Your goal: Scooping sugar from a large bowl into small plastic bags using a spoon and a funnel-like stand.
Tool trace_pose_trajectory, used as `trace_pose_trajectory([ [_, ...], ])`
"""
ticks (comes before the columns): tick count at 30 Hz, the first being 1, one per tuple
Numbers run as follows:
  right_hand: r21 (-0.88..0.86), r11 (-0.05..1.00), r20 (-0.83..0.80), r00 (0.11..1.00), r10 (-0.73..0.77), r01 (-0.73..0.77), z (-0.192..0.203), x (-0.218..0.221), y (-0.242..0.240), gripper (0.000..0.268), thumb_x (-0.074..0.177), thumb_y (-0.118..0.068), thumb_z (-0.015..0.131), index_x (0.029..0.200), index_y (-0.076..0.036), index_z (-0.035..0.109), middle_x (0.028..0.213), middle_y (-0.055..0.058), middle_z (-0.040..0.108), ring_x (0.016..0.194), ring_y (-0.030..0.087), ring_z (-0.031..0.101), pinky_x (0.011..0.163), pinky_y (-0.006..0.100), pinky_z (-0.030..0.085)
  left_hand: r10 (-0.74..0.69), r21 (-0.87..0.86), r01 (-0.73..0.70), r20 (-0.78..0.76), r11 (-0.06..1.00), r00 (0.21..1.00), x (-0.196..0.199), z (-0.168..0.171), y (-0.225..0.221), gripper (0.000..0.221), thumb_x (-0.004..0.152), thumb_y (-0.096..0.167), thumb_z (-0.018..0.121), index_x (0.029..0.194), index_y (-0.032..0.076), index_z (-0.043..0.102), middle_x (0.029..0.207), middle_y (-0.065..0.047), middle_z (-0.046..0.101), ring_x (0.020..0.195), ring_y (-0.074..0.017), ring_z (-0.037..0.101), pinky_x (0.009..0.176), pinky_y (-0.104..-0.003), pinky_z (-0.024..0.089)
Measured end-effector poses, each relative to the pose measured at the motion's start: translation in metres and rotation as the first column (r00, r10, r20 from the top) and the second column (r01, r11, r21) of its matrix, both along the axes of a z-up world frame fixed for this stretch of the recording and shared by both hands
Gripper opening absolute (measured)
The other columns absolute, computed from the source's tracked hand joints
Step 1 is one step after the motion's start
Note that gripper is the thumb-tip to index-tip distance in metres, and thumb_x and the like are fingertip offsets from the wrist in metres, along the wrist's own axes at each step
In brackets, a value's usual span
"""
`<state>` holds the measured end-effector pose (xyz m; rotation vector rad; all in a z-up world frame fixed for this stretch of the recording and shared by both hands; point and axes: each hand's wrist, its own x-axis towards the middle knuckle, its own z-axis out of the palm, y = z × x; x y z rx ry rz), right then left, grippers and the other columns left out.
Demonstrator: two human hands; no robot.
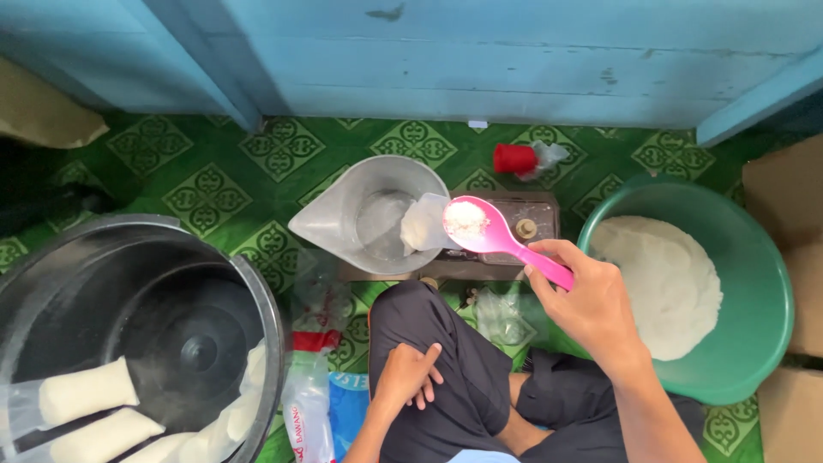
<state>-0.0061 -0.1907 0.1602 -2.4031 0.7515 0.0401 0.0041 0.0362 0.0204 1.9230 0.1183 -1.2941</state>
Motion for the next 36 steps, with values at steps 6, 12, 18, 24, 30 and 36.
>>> trace_pose_trajectory([
  [6, -0.247, 0.957, 0.018, 0.987, 0.162, -0.152, -0.014, 0.010, 0.009, 0.028, 0.087, -0.029, 0.063, 0.114, -0.027, 0.068, 0.086, -0.007, 0.075, 0.065, 0.023, 0.065, 0.063, 0.039, 0.050, -0.002, -0.014, 0.002, -0.021, 1.000, 1.000, 0.003, 0.000, 0.001, 0.056, 0.103, 0.038, 0.051, 0.063, 0.005, 0.073, 0.044, -0.005, 0.058, 0.033, -0.0128, 0.050, 0.037, -0.021, 0.041],
  [12, -0.625, 0.709, 0.061, 0.886, 0.460, -0.326, -0.038, 0.015, 0.027, 0.023, 0.091, -0.023, 0.064, 0.114, -0.022, 0.066, 0.079, -0.006, 0.068, 0.069, 0.017, 0.066, 0.044, 0.035, 0.047, 0.023, 0.011, -0.022, -0.059, 1.000, 0.998, 0.006, 0.015, 0.000, 0.055, 0.102, 0.036, 0.050, 0.063, 0.004, 0.071, 0.045, -0.007, 0.059, 0.032, -0.0133, 0.050, 0.036, -0.021, 0.039],
  [18, -0.764, 0.516, -0.009, 0.806, 0.592, -0.387, -0.047, 0.023, 0.038, 0.026, 0.096, -0.016, 0.058, 0.119, -0.015, 0.069, 0.067, -0.006, 0.059, 0.052, 0.016, 0.054, 0.040, 0.031, 0.039, 0.015, 0.002, -0.015, -0.041, 1.000, 0.999, 0.004, 0.010, 0.000, 0.055, 0.102, 0.036, 0.050, 0.064, 0.003, 0.072, 0.045, -0.007, 0.059, 0.033, -0.0135, 0.051, 0.036, -0.021, 0.040],
  [24, -0.718, 0.568, 0.006, 0.814, 0.581, -0.401, -0.043, 0.029, 0.037, 0.024, 0.095, -0.014, 0.059, 0.116, -0.016, 0.069, 0.060, -0.005, 0.057, 0.050, 0.016, 0.053, 0.040, 0.031, 0.038, 0.005, -0.008, -0.005, -0.029, 1.000, 1.000, 0.003, 0.002, -0.001, 0.057, 0.102, 0.038, 0.050, 0.065, 0.003, 0.074, 0.044, -0.008, 0.059, 0.033, -0.0140, 0.051, 0.037, -0.021, 0.041],
  [30, -0.726, 0.547, -0.030, 0.812, 0.582, -0.418, -0.050, 0.029, 0.036, 0.015, 0.095, -0.009, 0.058, 0.101, -0.018, 0.068, 0.054, -0.006, 0.048, 0.046, 0.015, 0.048, 0.038, 0.032, 0.035, 0.020, -0.006, -0.021, -0.062, 1.000, 0.998, 0.005, 0.010, -0.001, 0.056, 0.101, 0.038, 0.049, 0.066, 0.001, 0.073, 0.045, -0.009, 0.060, 0.032, -0.0151, 0.052, 0.035, -0.021, 0.039],
  [36, -0.694, 0.590, -0.009, 0.824, 0.567, -0.413, -0.056, 0.027, 0.034, 0.023, 0.096, -0.019, 0.059, 0.116, -0.019, 0.070, 0.062, -0.007, 0.058, 0.052, 0.015, 0.056, 0.040, 0.031, 0.040, 0.045, -0.011, -0.046, -0.041, 0.999, 0.998, 0.002, 0.009, 0.000, 0.055, 0.101, 0.037, 0.049, 0.065, 0.002, 0.072, 0.044, -0.009, 0.059, 0.031, -0.0146, 0.051, 0.034, -0.021, 0.036],
])
